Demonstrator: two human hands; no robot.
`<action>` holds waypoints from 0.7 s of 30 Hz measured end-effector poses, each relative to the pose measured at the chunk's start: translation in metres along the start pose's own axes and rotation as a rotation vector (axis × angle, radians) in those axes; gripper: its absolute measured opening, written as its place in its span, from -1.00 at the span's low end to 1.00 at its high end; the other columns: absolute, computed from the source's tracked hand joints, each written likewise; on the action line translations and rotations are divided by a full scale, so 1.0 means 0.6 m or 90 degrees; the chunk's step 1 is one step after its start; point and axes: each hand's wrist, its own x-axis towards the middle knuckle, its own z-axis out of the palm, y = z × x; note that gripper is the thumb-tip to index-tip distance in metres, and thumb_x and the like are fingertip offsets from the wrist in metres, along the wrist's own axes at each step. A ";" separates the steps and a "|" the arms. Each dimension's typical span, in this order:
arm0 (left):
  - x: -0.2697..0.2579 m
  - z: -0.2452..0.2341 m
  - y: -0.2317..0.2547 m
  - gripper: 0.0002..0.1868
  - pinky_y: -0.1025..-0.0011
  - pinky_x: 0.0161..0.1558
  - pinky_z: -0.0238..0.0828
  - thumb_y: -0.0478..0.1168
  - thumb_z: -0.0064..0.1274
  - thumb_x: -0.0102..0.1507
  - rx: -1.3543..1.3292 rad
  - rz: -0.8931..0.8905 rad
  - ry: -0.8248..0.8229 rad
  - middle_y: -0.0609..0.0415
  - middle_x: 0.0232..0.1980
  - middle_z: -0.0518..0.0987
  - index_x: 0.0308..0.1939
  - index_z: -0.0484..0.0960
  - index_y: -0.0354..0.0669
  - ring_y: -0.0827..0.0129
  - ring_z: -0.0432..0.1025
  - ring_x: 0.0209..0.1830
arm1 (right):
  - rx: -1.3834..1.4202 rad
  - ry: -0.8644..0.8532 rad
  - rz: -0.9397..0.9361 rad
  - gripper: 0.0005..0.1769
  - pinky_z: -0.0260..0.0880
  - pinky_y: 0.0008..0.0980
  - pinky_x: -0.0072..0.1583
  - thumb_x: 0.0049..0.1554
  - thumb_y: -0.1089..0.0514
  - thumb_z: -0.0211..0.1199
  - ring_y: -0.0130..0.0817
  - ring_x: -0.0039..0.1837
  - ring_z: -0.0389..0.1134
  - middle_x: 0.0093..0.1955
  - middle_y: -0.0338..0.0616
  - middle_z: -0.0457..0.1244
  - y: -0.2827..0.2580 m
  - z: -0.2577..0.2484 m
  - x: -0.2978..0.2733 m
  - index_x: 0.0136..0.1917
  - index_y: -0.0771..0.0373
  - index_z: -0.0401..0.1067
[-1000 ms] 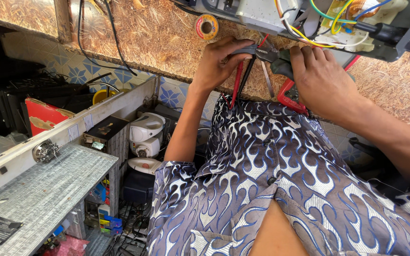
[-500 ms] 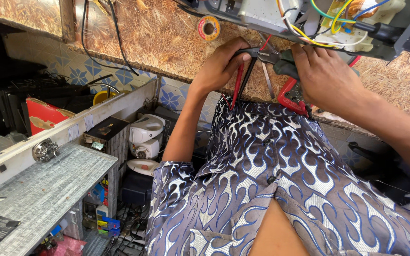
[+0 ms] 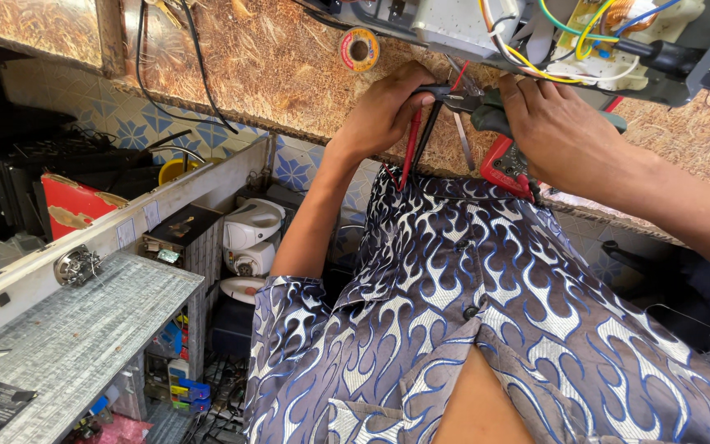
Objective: The person uses a multimeter to test a wire connected to an electronic device on a workbench. They then use pliers to strip the insulation from the wire and continue working on the device's internal wiring.
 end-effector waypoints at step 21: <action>-0.004 0.026 -0.010 -0.69 0.13 -0.26 0.23 -0.07 -0.39 0.51 0.062 -0.042 0.056 -0.15 -0.09 0.43 -0.04 0.35 -0.23 -0.10 0.40 -0.17 | 0.099 -0.063 0.062 -0.04 0.45 -0.13 0.15 -0.17 0.27 0.31 0.05 0.12 0.38 0.13 0.24 0.29 -0.019 0.007 0.009 0.47 0.59 0.12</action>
